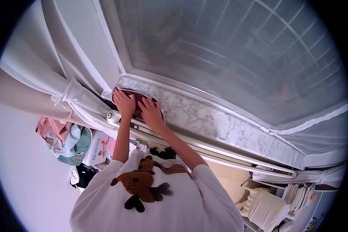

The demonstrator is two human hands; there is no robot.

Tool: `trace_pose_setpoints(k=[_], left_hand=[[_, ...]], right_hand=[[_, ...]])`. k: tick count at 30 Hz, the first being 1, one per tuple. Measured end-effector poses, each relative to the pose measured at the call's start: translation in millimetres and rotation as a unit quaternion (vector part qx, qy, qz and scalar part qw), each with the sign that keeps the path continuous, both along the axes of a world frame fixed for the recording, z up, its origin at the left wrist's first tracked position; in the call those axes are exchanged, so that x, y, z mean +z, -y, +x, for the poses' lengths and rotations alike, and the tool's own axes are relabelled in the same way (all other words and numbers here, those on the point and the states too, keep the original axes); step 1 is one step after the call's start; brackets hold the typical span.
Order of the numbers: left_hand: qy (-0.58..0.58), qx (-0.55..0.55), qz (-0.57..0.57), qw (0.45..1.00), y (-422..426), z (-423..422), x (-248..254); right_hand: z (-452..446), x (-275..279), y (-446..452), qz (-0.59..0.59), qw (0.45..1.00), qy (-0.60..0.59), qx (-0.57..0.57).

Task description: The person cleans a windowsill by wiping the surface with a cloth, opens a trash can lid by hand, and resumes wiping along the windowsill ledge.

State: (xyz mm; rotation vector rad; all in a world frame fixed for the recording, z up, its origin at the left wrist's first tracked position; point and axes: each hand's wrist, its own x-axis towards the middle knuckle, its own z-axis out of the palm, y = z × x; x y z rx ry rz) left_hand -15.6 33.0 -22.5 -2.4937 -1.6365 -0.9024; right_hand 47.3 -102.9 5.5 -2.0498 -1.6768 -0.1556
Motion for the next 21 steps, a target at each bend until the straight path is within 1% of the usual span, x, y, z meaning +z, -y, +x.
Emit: trace_pose_setpoints(k=[3, 6, 8, 10, 12, 14, 17, 19, 20, 21], left_hand=[[-0.003, 0.020, 0.009, 1.000, 7.8, -8.6, 2.2], [0.006, 0.005, 0.018, 1.000, 13.7, -19.2, 2.4], [0.008, -0.003, 0.005, 1.000, 15.1, -19.6, 2.5], [-0.002, 0.024, -0.007, 1.000, 18.6, -18.1, 2.4], [0.005, 0.021, -0.014, 1.000, 25.8, -21.7, 7.5], [0.014, 0.015, -0.020, 1.000, 26.8, -22.9, 9.6], [-0.005, 0.015, -0.017, 1.000, 27.3, -25.2, 7.6], [-0.044, 0.043, -0.033, 0.998, 33.1, -23.4, 11.2], [-0.043, 0.044, -0.032, 0.998, 35.8, -23.2, 11.0], [-0.067, 0.046, -0.037, 0.996, 38.1, -24.0, 11.2]], right_hand=[[-4.1, -0.3, 1.6, -0.018, 1.000, -0.009, 0.004], [-7.3, -0.5, 3.0, -0.003, 1.000, -0.006, 0.011], [-10.1, -1.2, 3.6, -0.006, 1.000, -0.002, 0.005], [-10.9, -2.8, 4.0, 0.006, 1.000, -0.010, 0.009], [-10.7, -3.0, 4.1, 0.019, 1.000, -0.014, 0.013], [-12.5, -1.2, 5.9, 0.005, 1.000, -0.027, 0.007], [-12.5, 3.2, 10.4, 0.007, 0.999, -0.040, 0.018], [-12.4, 6.6, 13.3, 0.007, 0.999, -0.044, 0.021], [-11.6, 6.9, 13.9, 0.009, 0.999, -0.047, 0.025], [-11.7, 7.4, 13.7, 0.012, 0.999, -0.046, 0.026]])
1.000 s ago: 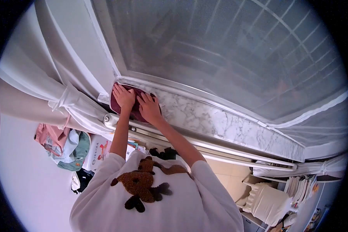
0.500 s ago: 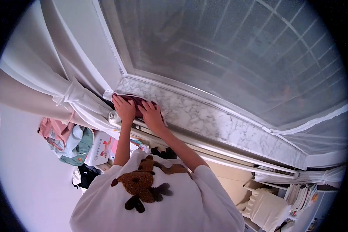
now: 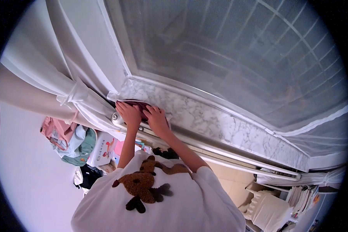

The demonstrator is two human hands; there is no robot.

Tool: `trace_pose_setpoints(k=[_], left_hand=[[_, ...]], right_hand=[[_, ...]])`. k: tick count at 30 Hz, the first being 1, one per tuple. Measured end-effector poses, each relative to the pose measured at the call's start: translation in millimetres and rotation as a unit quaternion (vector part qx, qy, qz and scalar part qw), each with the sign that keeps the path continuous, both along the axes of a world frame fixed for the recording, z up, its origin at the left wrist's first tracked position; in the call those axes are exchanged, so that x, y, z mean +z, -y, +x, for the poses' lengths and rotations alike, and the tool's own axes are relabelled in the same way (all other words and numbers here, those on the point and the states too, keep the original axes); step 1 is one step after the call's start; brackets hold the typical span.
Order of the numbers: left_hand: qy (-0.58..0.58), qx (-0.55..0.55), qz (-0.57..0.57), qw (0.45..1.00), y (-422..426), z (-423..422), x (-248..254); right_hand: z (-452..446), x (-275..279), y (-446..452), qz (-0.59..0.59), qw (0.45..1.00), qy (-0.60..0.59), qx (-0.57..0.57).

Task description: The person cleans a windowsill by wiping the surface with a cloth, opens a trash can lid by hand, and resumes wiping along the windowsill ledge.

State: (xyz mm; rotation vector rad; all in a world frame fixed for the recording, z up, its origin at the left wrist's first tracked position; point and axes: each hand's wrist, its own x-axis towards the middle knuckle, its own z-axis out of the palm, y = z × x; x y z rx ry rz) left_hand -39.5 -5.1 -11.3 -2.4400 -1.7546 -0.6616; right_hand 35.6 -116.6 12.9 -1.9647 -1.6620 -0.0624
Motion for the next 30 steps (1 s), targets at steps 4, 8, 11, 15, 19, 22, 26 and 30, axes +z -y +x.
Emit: trace_pose_setpoints(k=[4, 8, 11, 15, 19, 22, 26, 30], left_hand=[[-0.020, 0.009, 0.004, 1.000, 9.9, 2.5, -7.2], [0.001, -0.017, 0.029, 0.999, 24.6, 10.2, -10.6], [0.029, -0.079, 0.025, 0.996, 34.6, 17.4, -8.2], [0.051, -0.124, 0.022, 0.991, 33.7, 28.5, -5.4], [0.063, -0.166, 0.039, 0.983, 7.7, 37.9, -4.4], [0.072, -0.192, 0.022, 0.979, -17.6, 46.3, -7.2], [0.040, -0.200, 0.004, 0.979, -45.2, 53.0, -2.1], [0.071, -0.219, 0.009, 0.973, -53.9, 53.3, -2.8]], right_hand=[[-1.7, -1.4, 5.0, -0.002, 1.000, -0.004, -0.009], [6.3, 5.7, 15.3, -0.011, 0.998, -0.051, -0.021], [17.3, 7.2, 25.6, 0.013, 0.997, -0.056, -0.044], [24.1, 9.0, 39.3, -0.001, 0.998, -0.022, -0.053], [26.4, 5.7, 33.3, -0.016, 0.998, 0.000, -0.064], [29.9, -2.0, 14.7, -0.022, 0.996, 0.039, -0.074], [34.6, -0.2, -5.4, -0.022, 0.995, 0.045, -0.082], [38.8, -4.5, -9.5, 0.040, 0.990, 0.077, -0.110]])
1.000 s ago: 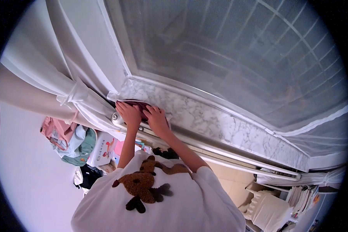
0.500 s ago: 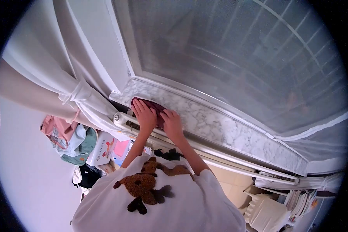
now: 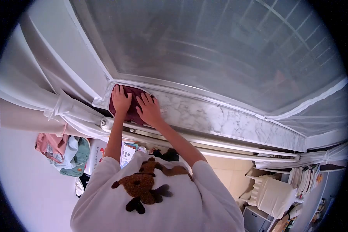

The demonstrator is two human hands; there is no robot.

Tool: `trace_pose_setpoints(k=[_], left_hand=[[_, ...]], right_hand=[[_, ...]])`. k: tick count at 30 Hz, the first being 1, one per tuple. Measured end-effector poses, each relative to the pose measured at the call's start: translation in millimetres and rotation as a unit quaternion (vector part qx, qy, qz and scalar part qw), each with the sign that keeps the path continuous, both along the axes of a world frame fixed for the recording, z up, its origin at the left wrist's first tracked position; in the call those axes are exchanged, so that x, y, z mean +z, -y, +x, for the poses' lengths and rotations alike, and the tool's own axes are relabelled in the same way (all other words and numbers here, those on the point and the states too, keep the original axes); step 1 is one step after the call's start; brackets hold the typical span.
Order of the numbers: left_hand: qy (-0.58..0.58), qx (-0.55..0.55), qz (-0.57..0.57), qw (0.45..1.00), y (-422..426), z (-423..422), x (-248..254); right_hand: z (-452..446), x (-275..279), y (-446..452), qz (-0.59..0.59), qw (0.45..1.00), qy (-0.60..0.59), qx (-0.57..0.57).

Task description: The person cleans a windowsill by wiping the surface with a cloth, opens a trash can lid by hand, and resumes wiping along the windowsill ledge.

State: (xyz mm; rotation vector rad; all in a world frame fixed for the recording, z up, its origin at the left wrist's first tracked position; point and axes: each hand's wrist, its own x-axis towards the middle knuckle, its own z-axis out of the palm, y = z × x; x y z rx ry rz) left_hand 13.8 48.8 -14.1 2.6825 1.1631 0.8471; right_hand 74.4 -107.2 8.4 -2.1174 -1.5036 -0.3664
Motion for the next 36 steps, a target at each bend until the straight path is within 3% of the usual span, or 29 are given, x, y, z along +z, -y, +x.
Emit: trace_pose_setpoints(k=[3, 5, 6, 9, 21, 23, 36], left_hand=[[0.044, -0.002, 0.035, 0.998, 5.3, -3.4, 9.0], [0.071, -0.020, -0.027, 0.997, 10.5, -5.6, 20.7], [0.093, -0.031, 0.019, 0.995, 8.5, -5.5, 15.8], [0.029, -0.036, 0.066, 0.997, 8.3, -8.1, 13.2], [0.038, -0.018, 0.054, 0.998, 9.4, -4.7, 16.5], [0.016, -0.015, -0.004, 1.000, 7.6, -4.9, 16.2], [0.036, -0.001, 0.055, 0.998, 4.3, -2.8, 10.6]], right_hand=[[2.3, 2.4, -2.1, 0.010, 0.999, -0.019, -0.035], [7.3, 6.6, -0.8, 0.005, 0.999, -0.009, -0.032], [9.5, 8.9, -1.6, 0.000, 0.999, 0.000, -0.039], [10.1, 12.8, -2.5, -0.022, 0.998, 0.004, -0.053], [7.7, 12.3, -14.2, -0.038, 0.996, 0.009, -0.081], [8.2, 10.4, -15.6, -0.034, 0.996, 0.012, -0.081], [9.9, 1.7, -24.6, -0.024, 0.994, 0.015, -0.108]])
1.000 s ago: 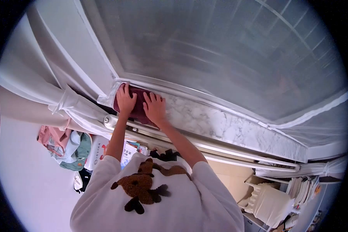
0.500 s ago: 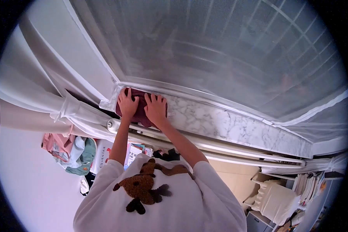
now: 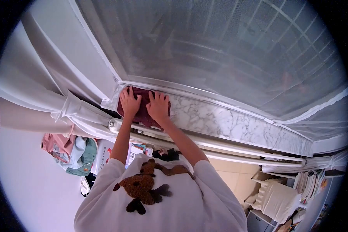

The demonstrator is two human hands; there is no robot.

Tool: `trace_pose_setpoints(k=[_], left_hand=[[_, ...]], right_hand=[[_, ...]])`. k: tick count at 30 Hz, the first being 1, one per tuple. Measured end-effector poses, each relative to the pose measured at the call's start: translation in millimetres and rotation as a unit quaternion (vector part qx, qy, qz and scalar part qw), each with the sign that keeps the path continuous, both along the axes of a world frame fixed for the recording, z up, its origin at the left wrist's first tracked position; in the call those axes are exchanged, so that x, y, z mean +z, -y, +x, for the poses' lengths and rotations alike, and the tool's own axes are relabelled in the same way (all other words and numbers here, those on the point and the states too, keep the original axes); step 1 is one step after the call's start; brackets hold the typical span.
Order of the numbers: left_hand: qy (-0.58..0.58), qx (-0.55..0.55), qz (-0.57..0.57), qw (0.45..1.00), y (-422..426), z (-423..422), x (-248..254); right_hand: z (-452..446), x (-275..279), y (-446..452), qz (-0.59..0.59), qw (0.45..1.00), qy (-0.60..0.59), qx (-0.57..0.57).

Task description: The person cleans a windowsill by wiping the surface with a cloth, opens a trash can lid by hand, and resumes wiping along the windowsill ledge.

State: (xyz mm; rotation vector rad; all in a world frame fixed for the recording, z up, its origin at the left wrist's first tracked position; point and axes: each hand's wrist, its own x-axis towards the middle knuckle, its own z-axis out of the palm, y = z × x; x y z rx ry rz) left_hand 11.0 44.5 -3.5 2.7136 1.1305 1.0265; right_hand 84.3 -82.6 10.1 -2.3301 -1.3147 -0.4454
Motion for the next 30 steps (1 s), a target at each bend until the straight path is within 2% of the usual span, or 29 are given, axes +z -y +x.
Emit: trace_pose_setpoints(k=[5, 15, 21, 26, 28, 30], left_hand=[[0.017, -0.036, -0.010, 0.999, -3.5, -1.2, -4.5], [0.012, -0.033, -0.002, 0.999, 0.3, -1.3, 2.1], [0.001, -0.032, -0.049, 0.998, 7.0, -4.5, 4.1], [0.013, -0.033, 0.065, 0.997, 14.2, 1.2, -1.5], [0.003, -0.030, 0.040, 0.999, 25.6, 3.9, 4.9], [-0.015, -0.031, -0.020, 0.999, 44.1, 8.7, 12.3]], right_hand=[[-2.2, 1.3, 2.2, 0.017, 1.000, -0.005, -0.008], [-4.1, -7.0, -2.4, 0.006, 1.000, -0.012, -0.016], [-6.8, -8.8, 11.4, 0.012, 1.000, -0.025, 0.013], [3.7, -4.8, 22.3, 0.035, 0.997, -0.060, 0.029], [7.8, -6.3, 30.4, 0.074, 0.993, -0.079, 0.047], [17.0, -0.3, 49.2, 0.055, 0.994, -0.084, 0.052]])
